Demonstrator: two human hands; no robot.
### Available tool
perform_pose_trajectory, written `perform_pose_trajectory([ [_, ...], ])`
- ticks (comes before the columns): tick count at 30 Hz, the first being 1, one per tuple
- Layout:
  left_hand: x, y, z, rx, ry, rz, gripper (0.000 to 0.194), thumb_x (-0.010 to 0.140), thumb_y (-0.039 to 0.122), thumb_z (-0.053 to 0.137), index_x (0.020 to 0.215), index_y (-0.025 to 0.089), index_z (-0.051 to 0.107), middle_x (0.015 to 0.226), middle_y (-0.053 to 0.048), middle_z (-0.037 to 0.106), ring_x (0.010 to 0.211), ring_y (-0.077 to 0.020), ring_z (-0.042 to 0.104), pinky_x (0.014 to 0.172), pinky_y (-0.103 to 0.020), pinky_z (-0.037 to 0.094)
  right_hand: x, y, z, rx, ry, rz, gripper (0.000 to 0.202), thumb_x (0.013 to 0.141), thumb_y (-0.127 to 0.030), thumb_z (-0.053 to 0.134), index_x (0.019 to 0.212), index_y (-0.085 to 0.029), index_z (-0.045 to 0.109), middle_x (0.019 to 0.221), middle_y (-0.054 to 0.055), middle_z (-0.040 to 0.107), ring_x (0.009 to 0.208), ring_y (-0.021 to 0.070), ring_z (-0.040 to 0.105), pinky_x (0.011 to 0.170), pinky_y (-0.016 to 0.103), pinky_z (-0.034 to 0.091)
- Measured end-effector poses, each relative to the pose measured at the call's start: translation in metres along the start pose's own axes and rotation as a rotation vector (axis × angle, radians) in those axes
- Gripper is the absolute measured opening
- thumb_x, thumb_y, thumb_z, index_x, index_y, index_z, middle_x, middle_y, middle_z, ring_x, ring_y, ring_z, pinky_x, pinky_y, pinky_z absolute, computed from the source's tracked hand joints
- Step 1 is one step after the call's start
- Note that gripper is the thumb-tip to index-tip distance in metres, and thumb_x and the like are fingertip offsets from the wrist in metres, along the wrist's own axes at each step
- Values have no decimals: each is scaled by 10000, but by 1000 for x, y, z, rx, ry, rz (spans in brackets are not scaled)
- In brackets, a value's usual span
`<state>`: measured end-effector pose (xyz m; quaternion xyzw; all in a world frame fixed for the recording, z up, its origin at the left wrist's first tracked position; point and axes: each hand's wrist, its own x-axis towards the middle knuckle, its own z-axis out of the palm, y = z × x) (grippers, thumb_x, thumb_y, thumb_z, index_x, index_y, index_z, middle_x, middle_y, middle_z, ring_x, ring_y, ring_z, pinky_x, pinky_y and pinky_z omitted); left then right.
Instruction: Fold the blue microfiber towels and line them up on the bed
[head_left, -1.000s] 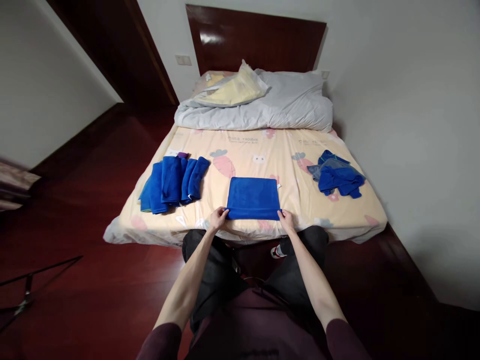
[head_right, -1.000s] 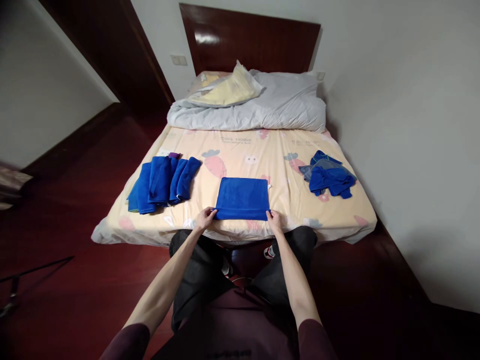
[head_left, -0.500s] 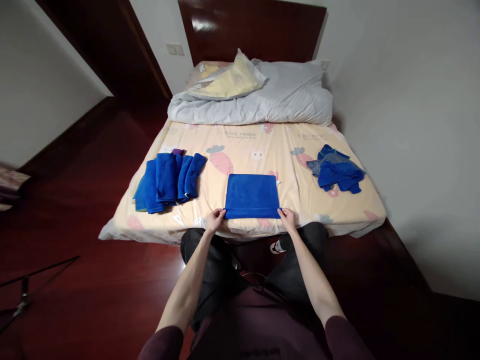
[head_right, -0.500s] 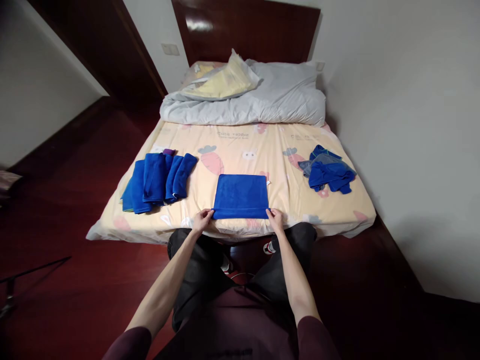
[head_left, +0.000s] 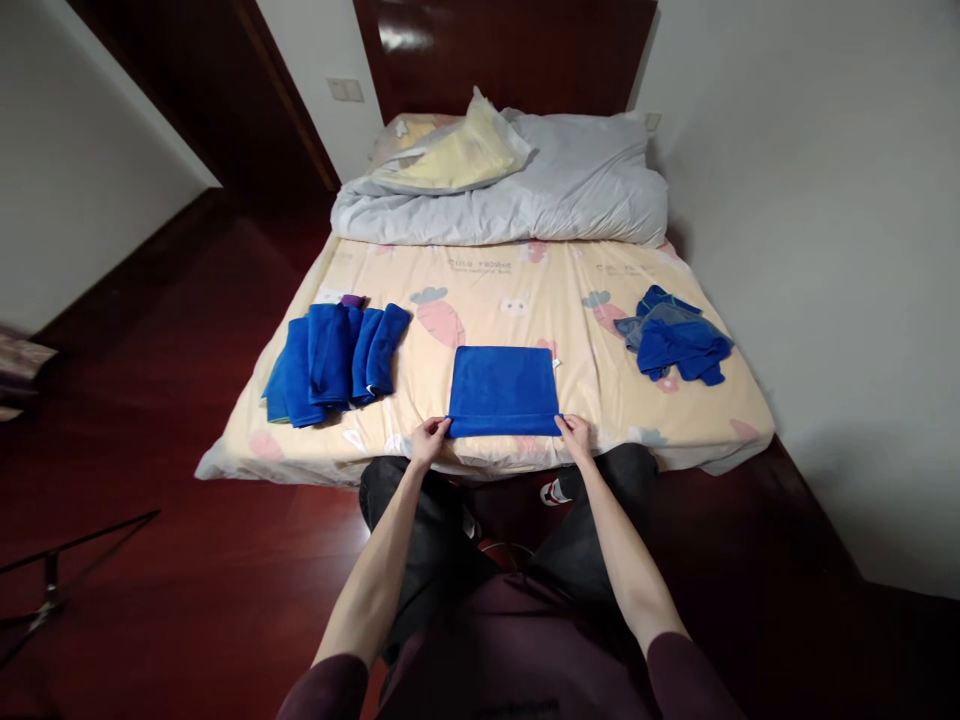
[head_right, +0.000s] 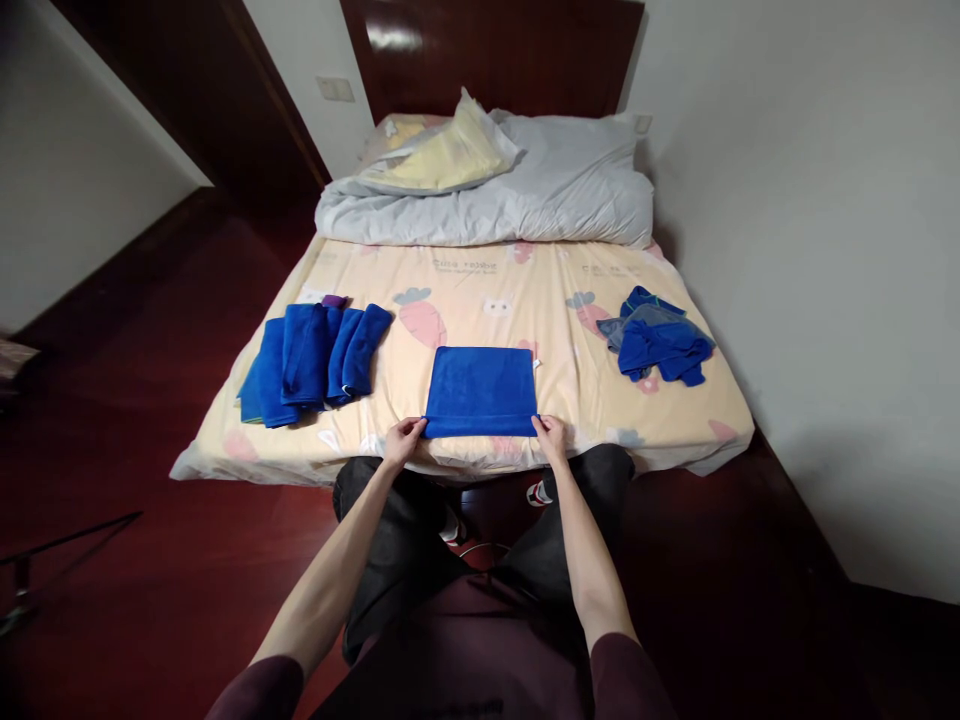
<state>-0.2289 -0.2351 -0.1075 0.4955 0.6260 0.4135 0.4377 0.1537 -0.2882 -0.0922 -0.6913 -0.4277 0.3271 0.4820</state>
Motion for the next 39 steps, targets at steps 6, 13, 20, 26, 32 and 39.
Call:
perform_pose_trajectory([
  [6, 0, 2, 0, -21, -15, -2, 483, 812, 649, 682, 915, 182, 753, 873, -75, 781, 865, -235, 720, 786, -318, 564, 0, 1, 1, 0, -2, 7, 648, 729, -823, 656, 811, -181, 694, 704, 74, 703, 551, 192, 598, 440, 301, 521],
  [13, -2, 5, 1, -47, 3, 3, 496, 798, 656, 696, 903, 174, 753, 837, -82, 772, 841, -232, 721, 726, -304, 560, 1, 3, 0, -19, 15, -52, 583, 782, -776, 657, 730, -197, 696, 631, 59, 678, 582, 212, 631, 491, 308, 534],
  [20, -7, 6, -1, -100, 11, -28, 609, 712, 720, 754, 921, 148, 768, 665, -31, 708, 518, -140, 588, 492, -250, 454, 2, 6, 2, -33, 53, -72, 603, 763, -797, 658, 750, -197, 715, 668, 80, 719, 668, 243, 689, 543, 312, 560],
  [26, -9, 3, -3, -134, 53, -62, 582, 654, 660, 834, 930, 150, 795, 778, -71, 772, 627, -163, 671, 564, -250, 524, 0, 6, 1, -51, 55, -56, 626, 746, -817, 657, 783, -197, 737, 700, 90, 748, 683, 250, 712, 556, 317, 579],
  [32, -6, 0, -2, -157, 58, -79, 542, 665, 641, 832, 909, 158, 812, 802, -75, 787, 574, -157, 659, 540, -264, 534, 0, 5, 1, -43, 51, -56, 619, 744, -799, 683, 809, -187, 753, 733, 111, 770, 702, 268, 735, 570, 336, 601],
  [39, -2, -6, -1, -186, 57, -107, 579, 641, 663, 847, 912, 153, 799, 715, -46, 750, 513, -138, 629, 505, -258, 527, 1, 8, 2, -36, 48, -29, 643, 735, -794, 694, 845, -164, 758, 809, 139, 794, 653, 258, 733, 532, 334, 603],
])
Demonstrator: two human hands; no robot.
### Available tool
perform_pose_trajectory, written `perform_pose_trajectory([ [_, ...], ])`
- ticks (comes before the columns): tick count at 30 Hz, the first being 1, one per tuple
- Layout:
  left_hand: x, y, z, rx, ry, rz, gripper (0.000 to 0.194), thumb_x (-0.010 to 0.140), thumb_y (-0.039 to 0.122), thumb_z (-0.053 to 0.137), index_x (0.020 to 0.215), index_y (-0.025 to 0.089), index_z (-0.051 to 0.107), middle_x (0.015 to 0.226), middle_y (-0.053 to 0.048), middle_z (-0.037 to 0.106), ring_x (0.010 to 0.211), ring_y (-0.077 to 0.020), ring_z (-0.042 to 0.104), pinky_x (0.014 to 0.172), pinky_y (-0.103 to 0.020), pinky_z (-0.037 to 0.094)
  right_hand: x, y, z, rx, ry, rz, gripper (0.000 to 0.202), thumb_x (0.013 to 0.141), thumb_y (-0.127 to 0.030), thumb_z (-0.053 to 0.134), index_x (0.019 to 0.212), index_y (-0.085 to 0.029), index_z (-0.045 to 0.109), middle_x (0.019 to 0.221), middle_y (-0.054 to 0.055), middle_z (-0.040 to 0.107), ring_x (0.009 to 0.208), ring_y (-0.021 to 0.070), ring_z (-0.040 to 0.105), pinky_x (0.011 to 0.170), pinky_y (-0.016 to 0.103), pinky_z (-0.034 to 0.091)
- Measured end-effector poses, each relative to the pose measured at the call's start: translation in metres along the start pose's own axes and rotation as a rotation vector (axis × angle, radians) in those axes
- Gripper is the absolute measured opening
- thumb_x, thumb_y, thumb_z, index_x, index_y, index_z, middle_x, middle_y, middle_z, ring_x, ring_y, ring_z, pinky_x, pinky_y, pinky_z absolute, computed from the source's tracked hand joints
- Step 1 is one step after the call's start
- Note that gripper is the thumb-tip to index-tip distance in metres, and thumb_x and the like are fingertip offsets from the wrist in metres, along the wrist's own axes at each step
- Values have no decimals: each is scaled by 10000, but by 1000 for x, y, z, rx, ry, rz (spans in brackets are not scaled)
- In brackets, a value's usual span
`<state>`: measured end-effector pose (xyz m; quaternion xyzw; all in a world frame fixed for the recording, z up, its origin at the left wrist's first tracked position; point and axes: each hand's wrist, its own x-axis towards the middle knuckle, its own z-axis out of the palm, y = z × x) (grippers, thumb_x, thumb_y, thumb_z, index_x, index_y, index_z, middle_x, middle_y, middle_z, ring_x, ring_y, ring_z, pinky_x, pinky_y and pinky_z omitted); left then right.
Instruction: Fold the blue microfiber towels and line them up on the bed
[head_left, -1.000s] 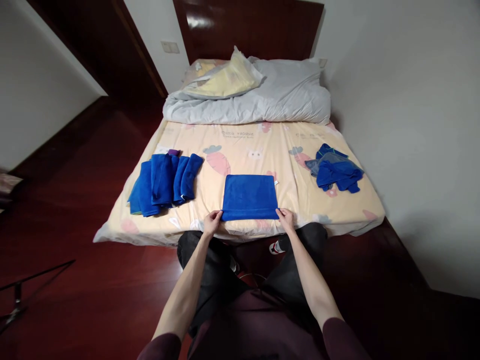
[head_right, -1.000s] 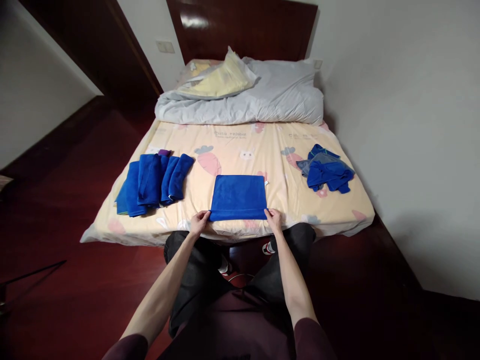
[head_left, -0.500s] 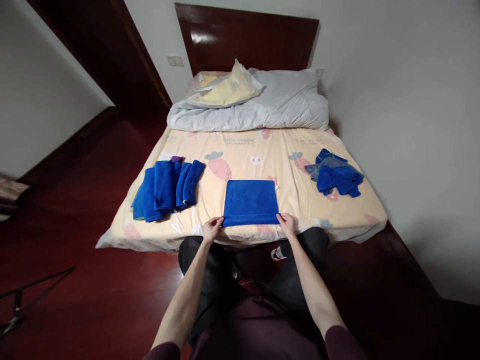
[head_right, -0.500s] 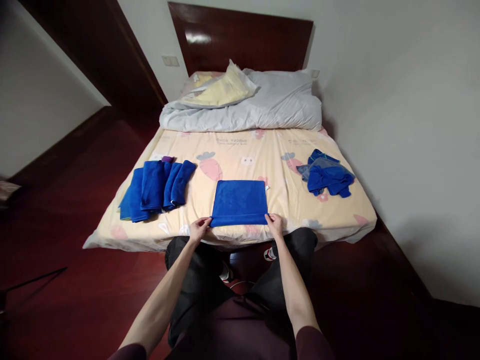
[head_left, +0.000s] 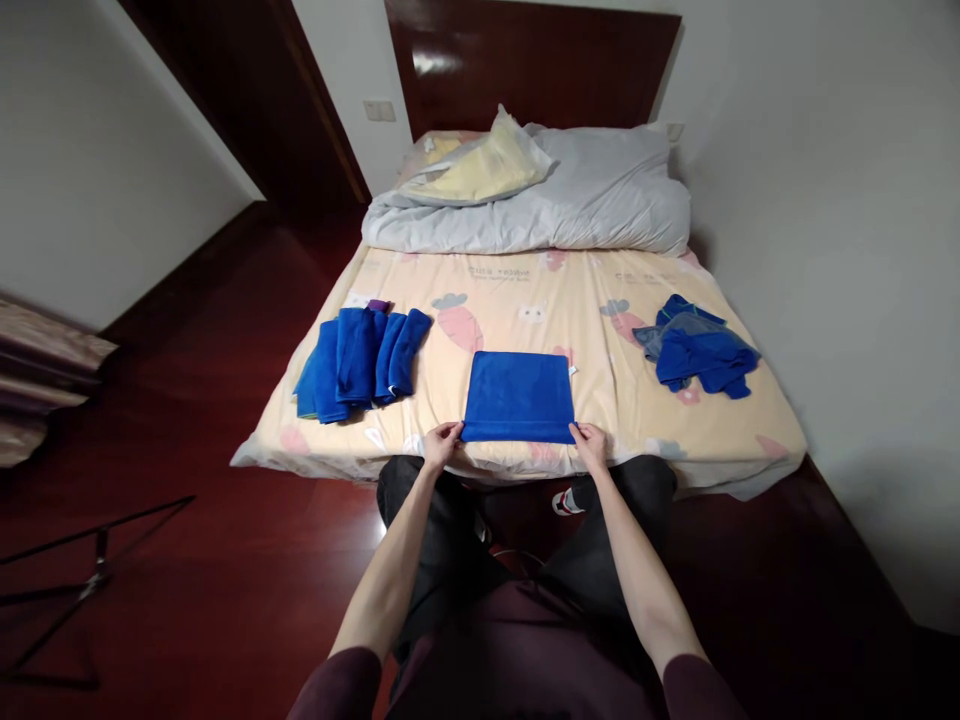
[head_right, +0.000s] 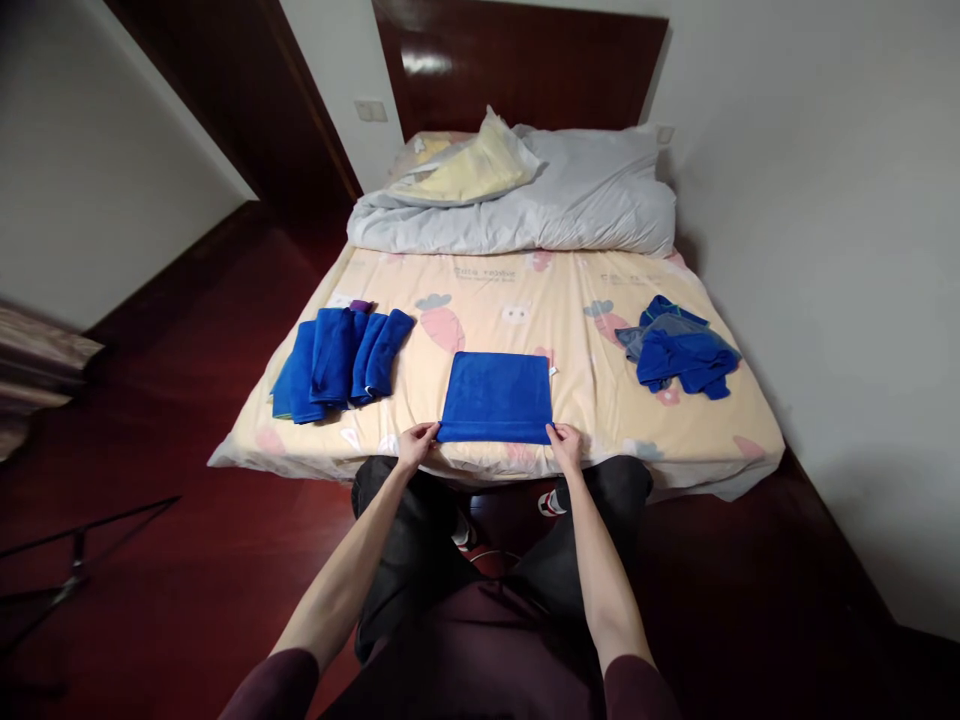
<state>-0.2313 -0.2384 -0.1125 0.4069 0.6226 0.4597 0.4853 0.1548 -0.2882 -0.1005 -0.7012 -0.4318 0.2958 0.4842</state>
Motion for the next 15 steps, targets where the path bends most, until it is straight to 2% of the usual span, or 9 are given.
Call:
perform_pose_trajectory([
  [4, 1, 0, 1, -15, 2, -15, 595, 640, 679, 846, 908, 152, 785, 715, -41, 738, 534, -137, 637, 518, -255, 531, -1, -2, 0, 11, -9, 15, 663, 741, -812, 678, 836, -159, 746, 786, 130, 786, 583, 228, 696, 496, 323, 588],
  [10, -1, 7, -2, -46, -55, -29, 617, 578, 625, 912, 946, 145, 792, 788, -58, 758, 682, -155, 691, 666, -278, 592, 0, -4, 1, 47, -22, 42, 725, 709, -867, 659, 862, -162, 732, 790, 125, 777, 574, 221, 677, 454, 323, 579],
  [15, 1, 10, -4, -50, -80, -65, 621, 522, 573, 954, 932, 133, 802, 754, -67, 756, 609, -146, 661, 635, -291, 583, 1, -2, 2, 42, -20, 63, 734, 693, -869, 661, 885, -164, 736, 822, 136, 783, 642, 248, 712, 470, 331, 594],
])
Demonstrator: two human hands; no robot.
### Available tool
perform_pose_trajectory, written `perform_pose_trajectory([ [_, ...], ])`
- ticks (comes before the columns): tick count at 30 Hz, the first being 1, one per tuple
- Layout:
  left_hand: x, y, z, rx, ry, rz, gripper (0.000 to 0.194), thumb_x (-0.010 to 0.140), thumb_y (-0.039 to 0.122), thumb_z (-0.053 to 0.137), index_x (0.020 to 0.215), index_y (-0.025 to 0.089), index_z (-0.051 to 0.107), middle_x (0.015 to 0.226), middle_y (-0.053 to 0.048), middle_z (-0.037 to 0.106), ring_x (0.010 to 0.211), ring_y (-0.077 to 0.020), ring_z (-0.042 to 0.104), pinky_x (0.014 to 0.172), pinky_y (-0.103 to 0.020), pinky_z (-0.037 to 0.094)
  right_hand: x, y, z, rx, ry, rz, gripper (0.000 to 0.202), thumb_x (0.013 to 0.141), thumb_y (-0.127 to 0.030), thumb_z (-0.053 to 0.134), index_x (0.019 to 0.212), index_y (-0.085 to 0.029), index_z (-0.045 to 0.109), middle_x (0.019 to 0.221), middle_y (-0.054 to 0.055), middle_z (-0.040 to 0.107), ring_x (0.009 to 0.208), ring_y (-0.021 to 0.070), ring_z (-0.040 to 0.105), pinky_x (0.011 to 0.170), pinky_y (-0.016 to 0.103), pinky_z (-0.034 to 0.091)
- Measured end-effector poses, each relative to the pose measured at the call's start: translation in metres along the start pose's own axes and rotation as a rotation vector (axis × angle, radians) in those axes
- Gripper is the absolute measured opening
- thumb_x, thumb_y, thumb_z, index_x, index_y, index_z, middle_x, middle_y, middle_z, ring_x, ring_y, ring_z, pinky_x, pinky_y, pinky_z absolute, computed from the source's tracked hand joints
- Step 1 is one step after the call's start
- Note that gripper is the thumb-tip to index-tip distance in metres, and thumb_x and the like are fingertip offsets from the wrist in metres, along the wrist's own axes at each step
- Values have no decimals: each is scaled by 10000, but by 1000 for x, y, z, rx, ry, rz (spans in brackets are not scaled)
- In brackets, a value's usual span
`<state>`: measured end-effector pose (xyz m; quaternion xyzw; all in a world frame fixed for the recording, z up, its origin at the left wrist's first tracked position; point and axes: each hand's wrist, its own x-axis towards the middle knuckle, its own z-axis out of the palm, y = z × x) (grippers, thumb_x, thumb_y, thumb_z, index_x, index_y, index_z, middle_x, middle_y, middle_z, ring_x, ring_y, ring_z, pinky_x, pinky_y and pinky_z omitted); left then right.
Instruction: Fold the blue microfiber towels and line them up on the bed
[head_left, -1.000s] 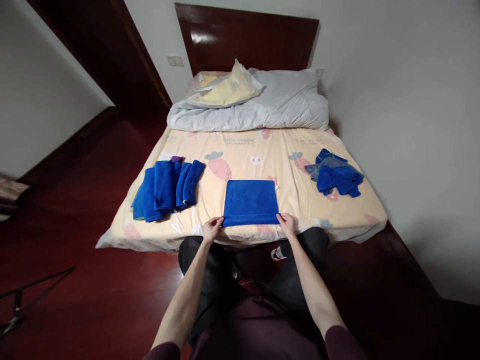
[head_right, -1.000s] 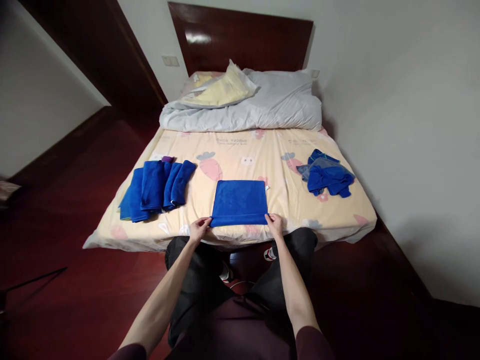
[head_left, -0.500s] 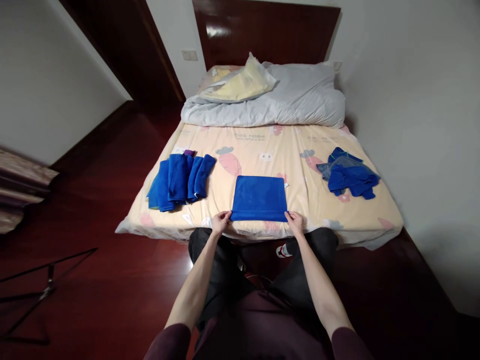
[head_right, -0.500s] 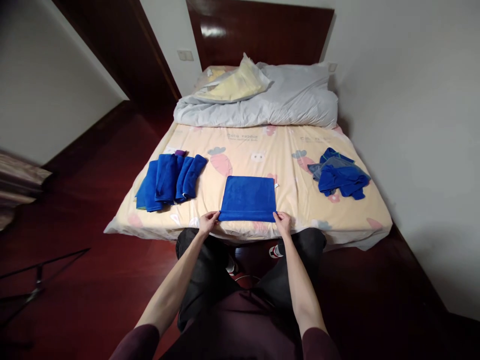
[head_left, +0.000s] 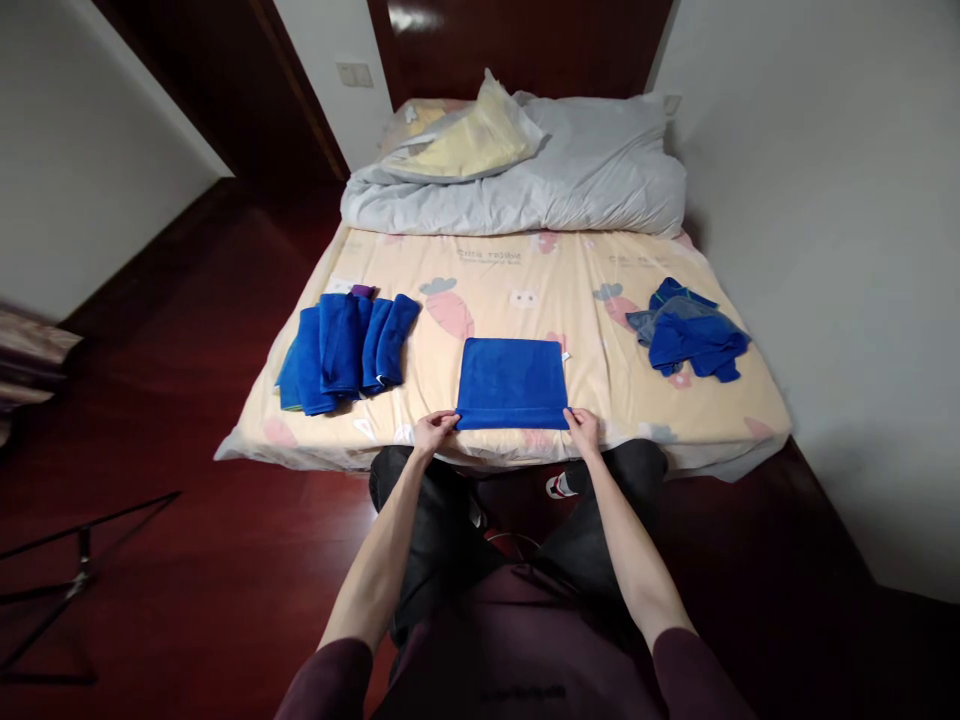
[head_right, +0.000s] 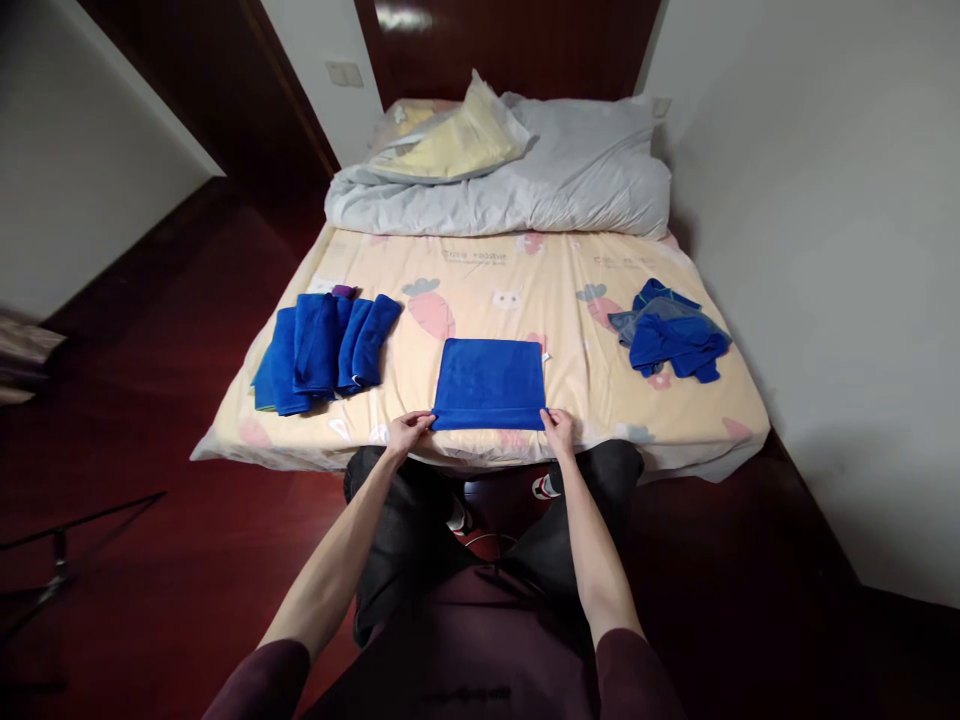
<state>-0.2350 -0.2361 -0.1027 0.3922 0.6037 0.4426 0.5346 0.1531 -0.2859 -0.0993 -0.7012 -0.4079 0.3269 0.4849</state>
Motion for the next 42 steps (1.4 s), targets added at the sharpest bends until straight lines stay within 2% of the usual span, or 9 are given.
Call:
perform_pose_trajectory([
  [7, 9, -4, 3, 6, 32, 11, 624, 536, 581, 938, 955, 138, 806, 721, -35, 739, 509, -105, 600, 530, -243, 518, 1, 2, 0, -23, -3, 2, 729, 702, -865, 656, 888, -166, 748, 828, 131, 787, 646, 248, 715, 493, 345, 612],
  [14, 9, -5, 5, -5, 39, 26, 594, 557, 565, 929, 945, 134, 801, 718, -30, 732, 525, -111, 618, 532, -240, 531, 3, 3, 1, -23, 0, 18, 718, 697, -854, 673, 879, -163, 745, 808, 132, 784, 626, 245, 710, 479, 334, 603],
  [21, 4, -3, 8, -61, 104, 39, 622, 574, 574, 921, 979, 121, 791, 819, -71, 771, 590, -127, 654, 573, -259, 566, 4, 0, 1, -5, 20, 67, 754, 651, -865, 703, 901, -154, 752, 860, 140, 794, 672, 253, 728, 490, 329, 617],
  [27, 1, 0, 8, -94, 116, 46, 674, 558, 598, 926, 1003, 111, 787, 844, -87, 781, 569, -112, 633, 587, -268, 568, 2, -2, -5, 33, -23, 39, 760, 692, -884, 664, 914, -161, 738, 837, 105, 778, 574, 202, 684, 497, 320, 612],
  [32, 2, 2, 10, -67, 123, 27, 688, 515, 616, 937, 947, 102, 786, 797, -83, 766, 547, -116, 630, 547, -259, 554, 3, -2, -1, 57, 30, 72, 774, 627, -870, 718, 901, -146, 732, 835, 124, 787, 560, 198, 675, 450, 313, 594],
  [42, 7, -3, 9, 32, 121, 13, 548, 572, 566, 919, 894, 146, 776, 766, -55, 755, 522, -115, 620, 523, -242, 525, 8, 2, 5, 32, 69, 121, 674, 612, -785, 771, 856, -156, 748, 869, 143, 806, 614, 230, 722, 457, 315, 607],
])
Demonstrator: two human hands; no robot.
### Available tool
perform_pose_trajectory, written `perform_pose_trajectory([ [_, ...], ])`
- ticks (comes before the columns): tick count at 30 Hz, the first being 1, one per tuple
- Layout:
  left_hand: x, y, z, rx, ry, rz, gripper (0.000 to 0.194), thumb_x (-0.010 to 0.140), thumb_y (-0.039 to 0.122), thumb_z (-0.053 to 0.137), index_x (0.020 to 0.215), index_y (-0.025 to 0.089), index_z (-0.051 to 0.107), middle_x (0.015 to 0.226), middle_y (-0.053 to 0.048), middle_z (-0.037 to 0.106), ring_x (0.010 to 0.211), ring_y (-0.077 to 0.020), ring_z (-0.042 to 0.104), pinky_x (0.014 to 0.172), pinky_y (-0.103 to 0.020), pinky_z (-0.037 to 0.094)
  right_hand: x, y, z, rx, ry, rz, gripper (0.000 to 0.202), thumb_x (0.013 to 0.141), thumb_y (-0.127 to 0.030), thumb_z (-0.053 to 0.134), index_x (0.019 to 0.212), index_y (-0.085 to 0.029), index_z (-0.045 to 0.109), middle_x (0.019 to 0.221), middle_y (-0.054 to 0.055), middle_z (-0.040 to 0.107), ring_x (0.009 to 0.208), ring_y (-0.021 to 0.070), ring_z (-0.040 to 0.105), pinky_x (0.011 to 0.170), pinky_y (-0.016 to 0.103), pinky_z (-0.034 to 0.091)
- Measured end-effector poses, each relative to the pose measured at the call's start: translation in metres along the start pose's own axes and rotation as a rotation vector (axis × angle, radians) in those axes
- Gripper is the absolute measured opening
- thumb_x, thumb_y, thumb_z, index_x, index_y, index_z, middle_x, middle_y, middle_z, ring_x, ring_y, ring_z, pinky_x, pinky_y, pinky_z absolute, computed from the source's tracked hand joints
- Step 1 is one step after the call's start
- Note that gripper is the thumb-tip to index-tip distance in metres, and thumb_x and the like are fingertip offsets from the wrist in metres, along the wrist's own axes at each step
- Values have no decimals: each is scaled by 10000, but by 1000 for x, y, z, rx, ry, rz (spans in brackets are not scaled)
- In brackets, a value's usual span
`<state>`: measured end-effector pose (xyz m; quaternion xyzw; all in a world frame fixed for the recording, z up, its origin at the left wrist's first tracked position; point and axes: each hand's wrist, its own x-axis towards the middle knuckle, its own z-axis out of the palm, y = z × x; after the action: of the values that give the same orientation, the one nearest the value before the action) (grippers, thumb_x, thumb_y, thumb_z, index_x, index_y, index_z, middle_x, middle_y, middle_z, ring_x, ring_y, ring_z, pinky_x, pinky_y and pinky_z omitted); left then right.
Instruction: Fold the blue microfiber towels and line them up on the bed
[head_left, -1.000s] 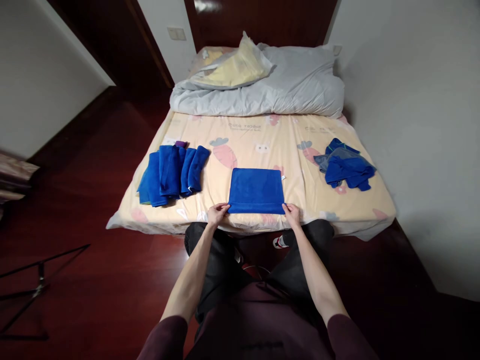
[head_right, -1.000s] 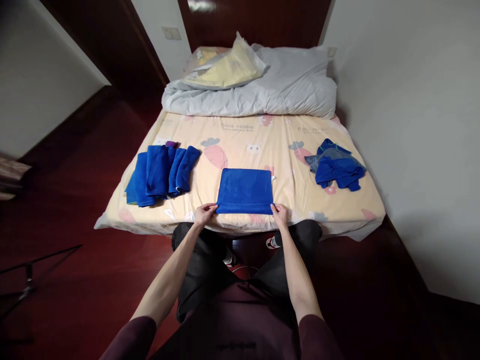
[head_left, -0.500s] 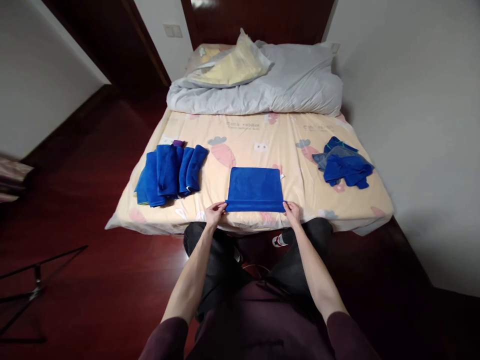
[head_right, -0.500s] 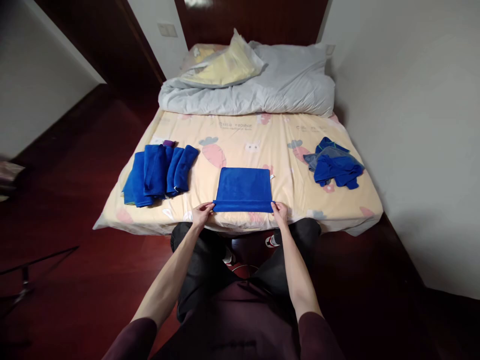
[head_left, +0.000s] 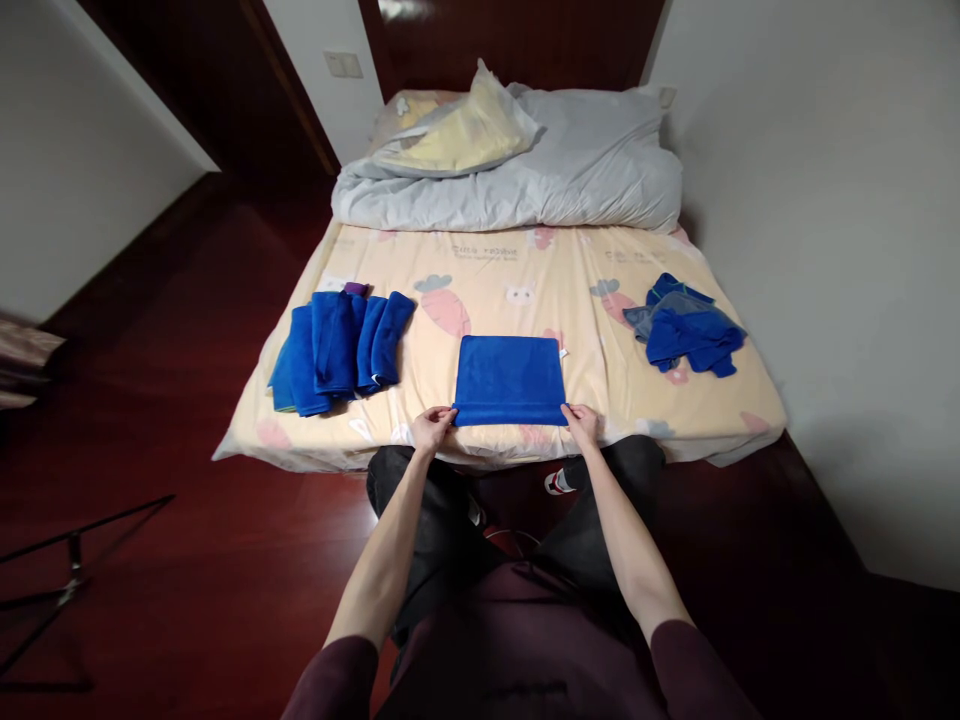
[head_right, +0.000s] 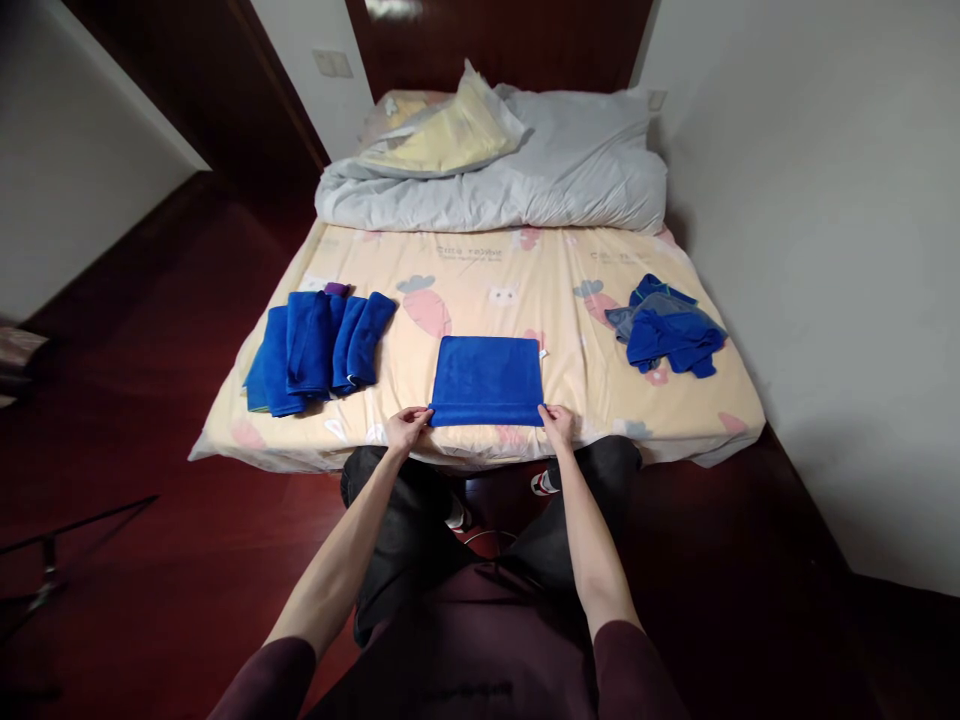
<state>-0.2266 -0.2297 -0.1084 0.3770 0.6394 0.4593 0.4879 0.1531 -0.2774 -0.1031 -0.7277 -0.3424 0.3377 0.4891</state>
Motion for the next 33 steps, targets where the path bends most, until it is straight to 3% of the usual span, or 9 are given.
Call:
perform_pose_trajectory([
  [11, 4, -1, 0, 120, 22, 20, 398, 639, 509, 869, 848, 187, 767, 711, -25, 725, 560, -131, 620, 559, -242, 488, 6, -2, 5, -87, 38, 65, 422, 680, -607, 799, 763, -195, 753, 802, 81, 797, 577, 204, 708, 428, 287, 590],
  [17, -7, 16, -1, 137, 22, 52, 373, 685, 506, 838, 870, 191, 764, 778, -54, 755, 638, -171, 677, 601, -260, 524, 9, -15, 1, -108, 57, 48, 339, 715, -528, 785, 692, -198, 715, 673, 66, 755, 514, 202, 680, 418, 296, 581],
  [21, -30, 27, -23, 200, 0, 181, 376, 770, 494, 795, 1010, 205, 785, 963, -110, 788, 851, -251, 748, 748, -328, 592, 2, -25, -22, -99, 108, -44, 305, 780, -494, 725, 774, -190, 719, 734, 103, 770, 692, 252, 754, 584, 334, 641],
  [24, -44, 28, -37, 346, -106, 410, 366, 873, 427, 715, 1168, 220, 778, 1206, -136, 762, 1105, -295, 725, 1017, -419, 567, -15, -25, -38, -128, 136, -151, 283, 835, -451, 667, 879, -182, 741, 918, 147, 799, 889, 282, 770, 808, 393, 655],
  [27, -48, 26, -31, 508, -298, 624, 402, 954, 337, 583, 1314, 219, 717, 1447, -120, 653, 1392, -291, 574, 1223, -472, 422, -37, -27, -39, -222, 45, -340, 318, 918, -393, 580, 1067, -188, 771, 1123, 145, 793, 1052, 293, 752, 997, 454, 607],
  [30, -46, 24, -8, 686, -464, 735, 486, 964, 287, 518, 1424, 192, 642, 1553, -121, 563, 1510, -294, 446, 1266, -506, 363, -52, -35, -25, -317, -179, -541, 379, 958, -301, 543, 1272, -225, 741, 1370, 87, 713, 1325, 277, 640, 1186, 478, 488],
  [33, -42, 21, 16, 851, -475, 766, 542, 943, 256, 521, 1474, 190, 604, 1570, -123, 545, 1546, -337, 380, 1266, -542, 339, -52, -38, -8, -369, -356, -658, 455, 959, -230, 533, 1389, -227, 684, 1495, 56, 626, 1474, 249, 507, 1254, 466, 419],
])
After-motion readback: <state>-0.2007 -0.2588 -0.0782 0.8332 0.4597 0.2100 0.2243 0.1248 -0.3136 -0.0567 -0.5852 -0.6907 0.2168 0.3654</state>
